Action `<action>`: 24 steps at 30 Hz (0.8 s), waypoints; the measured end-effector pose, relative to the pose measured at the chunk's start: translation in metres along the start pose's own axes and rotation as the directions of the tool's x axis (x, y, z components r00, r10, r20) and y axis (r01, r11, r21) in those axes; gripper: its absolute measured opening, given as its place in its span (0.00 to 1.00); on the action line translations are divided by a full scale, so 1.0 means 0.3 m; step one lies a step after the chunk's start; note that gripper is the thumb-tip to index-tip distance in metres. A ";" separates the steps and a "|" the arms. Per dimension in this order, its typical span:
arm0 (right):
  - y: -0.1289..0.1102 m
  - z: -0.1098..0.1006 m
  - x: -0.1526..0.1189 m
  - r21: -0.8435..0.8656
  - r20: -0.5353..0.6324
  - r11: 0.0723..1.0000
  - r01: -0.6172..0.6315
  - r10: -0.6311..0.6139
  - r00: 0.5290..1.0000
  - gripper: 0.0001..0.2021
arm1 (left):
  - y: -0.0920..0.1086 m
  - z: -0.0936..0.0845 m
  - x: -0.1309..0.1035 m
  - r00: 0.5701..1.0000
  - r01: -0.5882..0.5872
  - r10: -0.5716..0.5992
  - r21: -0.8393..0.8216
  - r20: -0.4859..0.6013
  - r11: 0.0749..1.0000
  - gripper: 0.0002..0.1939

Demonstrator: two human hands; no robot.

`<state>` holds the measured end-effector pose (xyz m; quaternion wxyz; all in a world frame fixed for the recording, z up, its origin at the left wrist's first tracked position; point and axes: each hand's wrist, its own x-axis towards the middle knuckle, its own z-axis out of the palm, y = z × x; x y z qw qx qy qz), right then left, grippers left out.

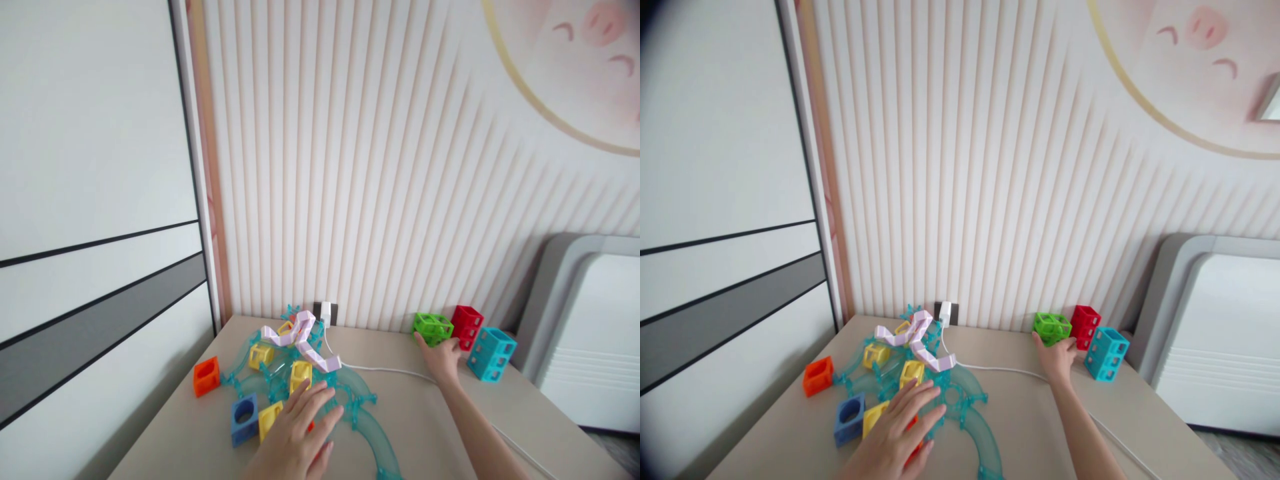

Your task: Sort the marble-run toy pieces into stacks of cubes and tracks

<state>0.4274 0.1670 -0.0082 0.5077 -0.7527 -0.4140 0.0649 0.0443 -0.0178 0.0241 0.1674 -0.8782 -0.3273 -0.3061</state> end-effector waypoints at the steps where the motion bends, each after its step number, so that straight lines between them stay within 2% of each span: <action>1: -0.012 -0.008 -0.025 0.009 0.003 0.999 0.035 -0.035 0.999 0.62 | 0.006 -0.008 0.003 1.000 0.006 -0.006 -0.015 0.008 1.000 0.27; 3: -0.043 -0.024 -0.091 0.030 0.024 0.992 0.121 -0.122 0.992 0.54 | 0.013 -0.027 0.012 1.000 0.021 -0.020 -0.041 0.012 0.999 0.23; 6: -0.110 -0.048 -0.238 0.073 0.081 0.967 0.246 -0.251 0.965 0.41 | -0.008 -0.061 0.034 0.999 0.049 -0.048 -0.054 0.007 0.997 0.16; 8: -0.165 -0.064 -0.361 0.144 0.150 0.917 0.372 -0.392 0.908 0.32 | -0.051 -0.083 0.046 0.996 0.084 -0.083 -0.057 0.019 0.995 0.12; 11: -0.247 -0.086 -0.551 0.201 0.271 0.861 0.466 -0.506 0.818 0.20 | -0.146 -0.102 0.042 0.985 0.172 -0.171 -0.035 0.030 0.984 0.11; 13: -0.290 -0.099 -0.657 0.212 0.320 0.792 0.573 -0.610 0.725 0.15 | -0.204 -0.103 0.019 0.974 0.227 -0.227 -0.007 -0.006 0.974 0.11; 15: -0.320 -0.113 -0.737 0.229 0.345 0.678 0.699 -0.728 0.593 0.13 | -0.239 -0.098 -0.013 0.963 0.264 -0.264 -0.002 -0.049 0.965 0.12; 17: -0.343 -0.126 -0.790 0.245 0.390 0.571 0.784 -0.798 0.459 0.14 | -0.245 -0.093 -0.044 0.957 0.283 -0.284 -0.021 -0.064 0.959 0.12; 20: -0.371 -0.139 -0.832 0.275 0.465 0.433 0.859 -0.841 0.275 0.19 | -0.218 -0.093 -0.068 0.958 0.285 -0.285 -0.071 0.009 0.956 0.12; 22: -0.390 -0.138 -0.845 0.297 0.488 0.380 0.876 -0.849 0.202 0.23 | -0.195 -0.096 -0.070 0.960 0.274 -0.266 -0.101 0.083 0.956 0.14; 24: -0.408 -0.130 -0.854 0.315 0.482 0.355 0.880 -0.859 0.174 0.25 | -0.178 -0.096 -0.069 0.957 0.271 -0.255 -0.113 0.135 0.956 0.16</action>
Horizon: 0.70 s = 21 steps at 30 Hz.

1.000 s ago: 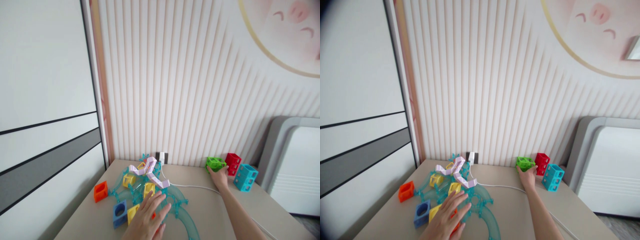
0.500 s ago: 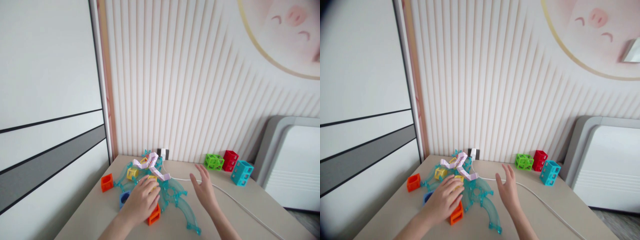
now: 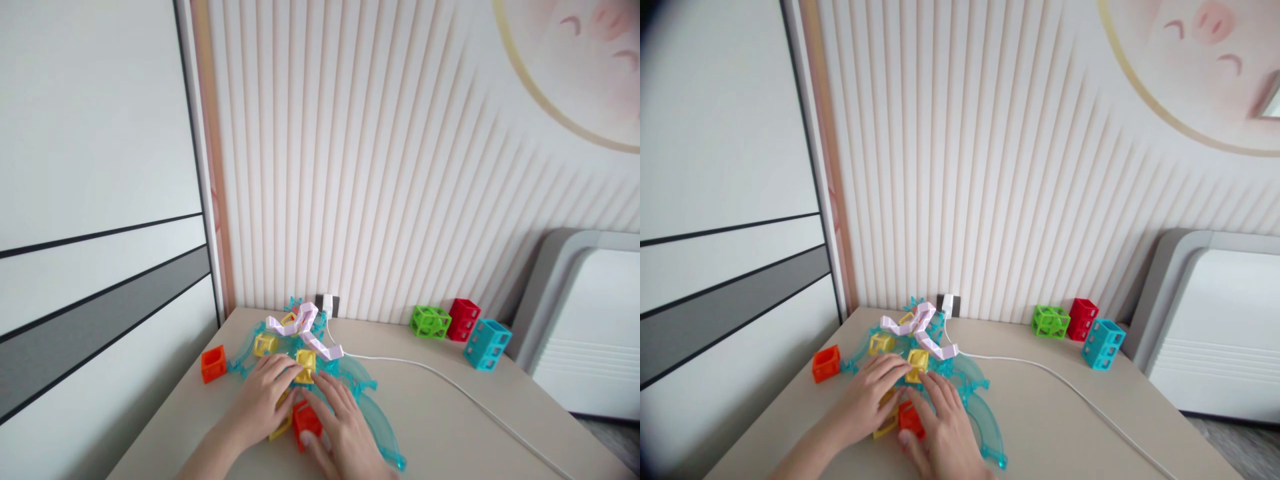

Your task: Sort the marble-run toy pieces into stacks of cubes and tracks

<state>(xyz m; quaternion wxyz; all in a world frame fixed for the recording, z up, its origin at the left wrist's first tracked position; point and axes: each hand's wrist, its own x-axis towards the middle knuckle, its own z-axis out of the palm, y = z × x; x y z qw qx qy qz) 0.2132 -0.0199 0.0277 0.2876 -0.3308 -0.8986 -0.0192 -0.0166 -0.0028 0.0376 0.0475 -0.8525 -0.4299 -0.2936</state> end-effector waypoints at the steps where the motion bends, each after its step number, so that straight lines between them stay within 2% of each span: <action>1: -0.004 0.003 0.010 0.004 -0.004 1.000 0.011 -0.011 1.000 0.27 | 0.005 0.002 -0.001 1.000 0.005 -0.005 0.002 0.017 1.000 0.18; 5: -0.010 0.016 0.043 0.007 -0.001 1.000 0.003 -0.003 1.000 0.30 | 0.007 0.013 -0.009 0.998 0.045 -0.046 0.025 0.034 0.999 0.20; 11: 0.002 0.032 0.054 0.016 -0.009 0.999 -0.042 0.042 0.999 0.28 | -0.005 0.029 -0.015 0.997 0.069 -0.069 -0.001 0.037 0.998 0.17; 18: 0.000 0.023 0.048 0.090 0.008 0.990 -0.110 0.110 0.994 0.24 | 0.001 0.031 -0.009 0.993 0.116 -0.113 -0.086 0.036 0.990 0.22; 21: -0.007 0.030 0.045 0.102 0.016 0.985 -0.141 0.140 0.990 0.21 | -0.001 0.039 -0.013 0.993 0.114 -0.112 -0.068 0.034 0.991 0.28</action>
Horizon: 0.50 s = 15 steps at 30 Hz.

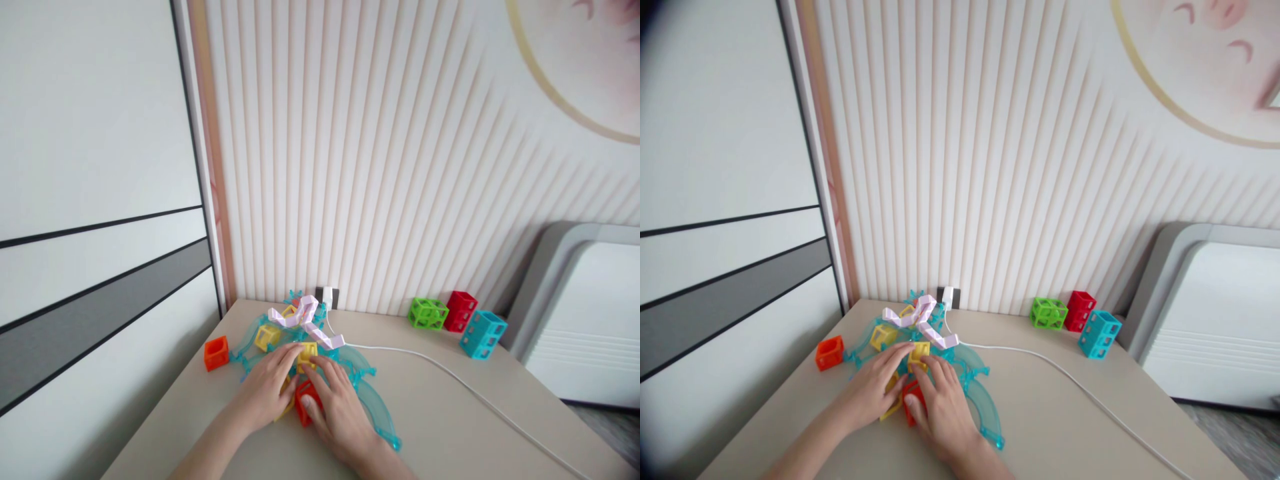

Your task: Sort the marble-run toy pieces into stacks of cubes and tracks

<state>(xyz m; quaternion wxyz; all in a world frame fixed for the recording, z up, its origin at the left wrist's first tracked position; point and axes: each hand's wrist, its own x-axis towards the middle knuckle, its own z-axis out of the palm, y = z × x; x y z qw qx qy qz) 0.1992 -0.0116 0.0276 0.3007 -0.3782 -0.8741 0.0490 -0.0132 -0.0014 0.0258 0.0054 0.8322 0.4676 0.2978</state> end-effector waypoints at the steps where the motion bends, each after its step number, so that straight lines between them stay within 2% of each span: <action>1: -0.001 0.004 -0.003 0.007 -0.002 1.000 -0.012 0.012 1.000 0.20 | -0.002 0.003 -0.001 1.000 -0.005 0.005 0.010 0.003 1.000 0.30; 7: -0.002 0.020 -0.023 0.146 0.001 0.985 -0.090 0.090 0.996 0.10 | -0.008 0.006 -0.004 0.999 -0.016 0.014 0.042 0.045 0.999 0.31; 15: 0.003 0.017 -0.043 0.227 -0.090 0.973 -0.035 0.057 0.994 0.11 | 0.005 -0.011 0.005 1.000 0.024 -0.023 0.034 -0.017 0.999 0.20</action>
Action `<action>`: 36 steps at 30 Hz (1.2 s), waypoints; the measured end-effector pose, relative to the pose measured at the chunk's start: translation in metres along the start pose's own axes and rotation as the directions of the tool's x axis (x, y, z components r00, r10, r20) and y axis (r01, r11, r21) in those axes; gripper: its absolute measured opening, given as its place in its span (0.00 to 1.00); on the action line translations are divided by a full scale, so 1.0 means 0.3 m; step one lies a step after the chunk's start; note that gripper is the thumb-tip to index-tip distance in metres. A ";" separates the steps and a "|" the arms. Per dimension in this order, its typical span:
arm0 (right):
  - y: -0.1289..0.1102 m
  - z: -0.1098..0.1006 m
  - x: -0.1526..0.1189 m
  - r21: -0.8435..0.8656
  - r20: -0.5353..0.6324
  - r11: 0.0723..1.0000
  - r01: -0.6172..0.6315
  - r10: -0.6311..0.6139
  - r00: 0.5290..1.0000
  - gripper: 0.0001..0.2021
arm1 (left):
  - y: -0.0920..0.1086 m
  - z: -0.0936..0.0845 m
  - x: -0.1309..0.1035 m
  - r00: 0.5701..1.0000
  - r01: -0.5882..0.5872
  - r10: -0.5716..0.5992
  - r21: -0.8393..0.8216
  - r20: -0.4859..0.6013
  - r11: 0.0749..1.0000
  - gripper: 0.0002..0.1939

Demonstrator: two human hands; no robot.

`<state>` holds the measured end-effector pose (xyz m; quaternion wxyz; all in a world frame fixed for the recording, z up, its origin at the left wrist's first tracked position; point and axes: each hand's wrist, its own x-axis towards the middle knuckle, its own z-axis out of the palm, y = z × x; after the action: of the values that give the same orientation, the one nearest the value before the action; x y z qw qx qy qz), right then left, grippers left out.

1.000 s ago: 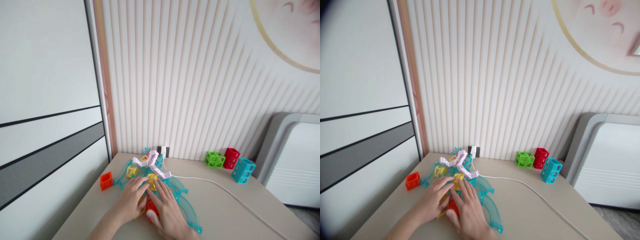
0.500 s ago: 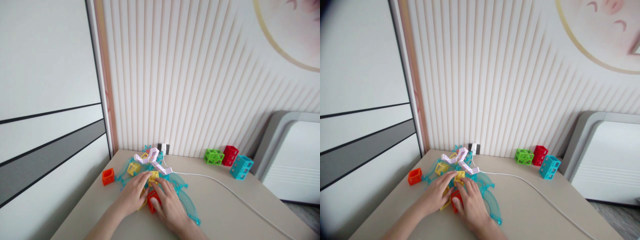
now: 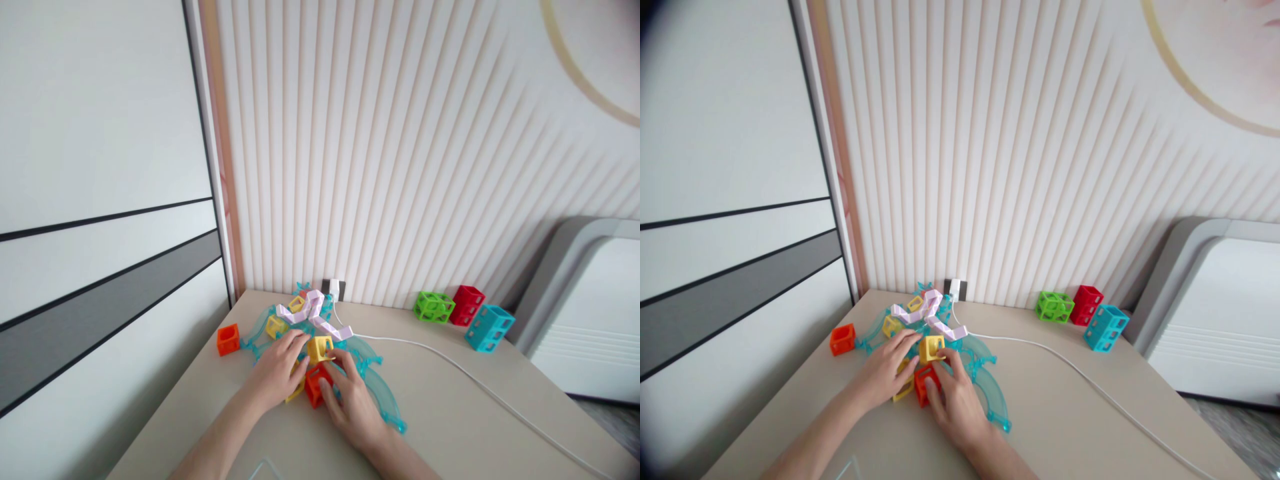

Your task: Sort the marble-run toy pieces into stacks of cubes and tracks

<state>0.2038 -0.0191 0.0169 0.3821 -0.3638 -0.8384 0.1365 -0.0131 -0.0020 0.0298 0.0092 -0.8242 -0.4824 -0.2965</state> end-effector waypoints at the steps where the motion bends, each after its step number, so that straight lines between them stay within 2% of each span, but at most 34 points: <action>1: 0.006 0.004 -0.004 0.005 -0.030 1.000 -0.002 0.002 1.000 0.11 | 0.001 -0.007 0.001 1.000 -0.002 0.002 -0.001 0.005 1.000 0.19; 7: 0.063 0.022 -0.018 0.033 -0.287 0.999 0.033 -0.022 0.958 0.13 | 0.011 -0.071 -0.006 0.993 -0.002 0.000 0.015 0.115 1.000 0.16; 11: 0.095 0.004 -0.023 0.032 -0.385 0.999 0.035 -0.020 0.923 0.13 | 0.011 -0.098 -0.016 0.981 0.007 -0.011 0.020 0.196 1.000 0.18; 18: 0.095 -0.025 -0.025 0.034 -0.406 0.999 0.012 0.003 0.914 0.11 | 0.002 -0.079 -0.028 0.960 -0.029 0.017 0.040 0.279 0.999 0.20; 25: 0.078 -0.022 -0.028 0.032 -0.364 0.998 0.045 -0.030 0.931 0.14 | 0.043 -0.045 -0.017 0.943 -0.071 0.027 0.123 0.331 0.990 0.09; 36: 0.066 -0.028 -0.023 0.019 -0.378 0.999 0.048 -0.038 0.925 0.13 | 0.072 -0.032 -0.010 0.938 -0.044 -0.014 0.159 0.347 0.986 0.06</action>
<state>0.2229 -0.0106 0.0088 0.5444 -0.3594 -0.7549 0.0673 -0.0014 -0.0189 0.0421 -0.0057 -0.8637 -0.4929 -0.1055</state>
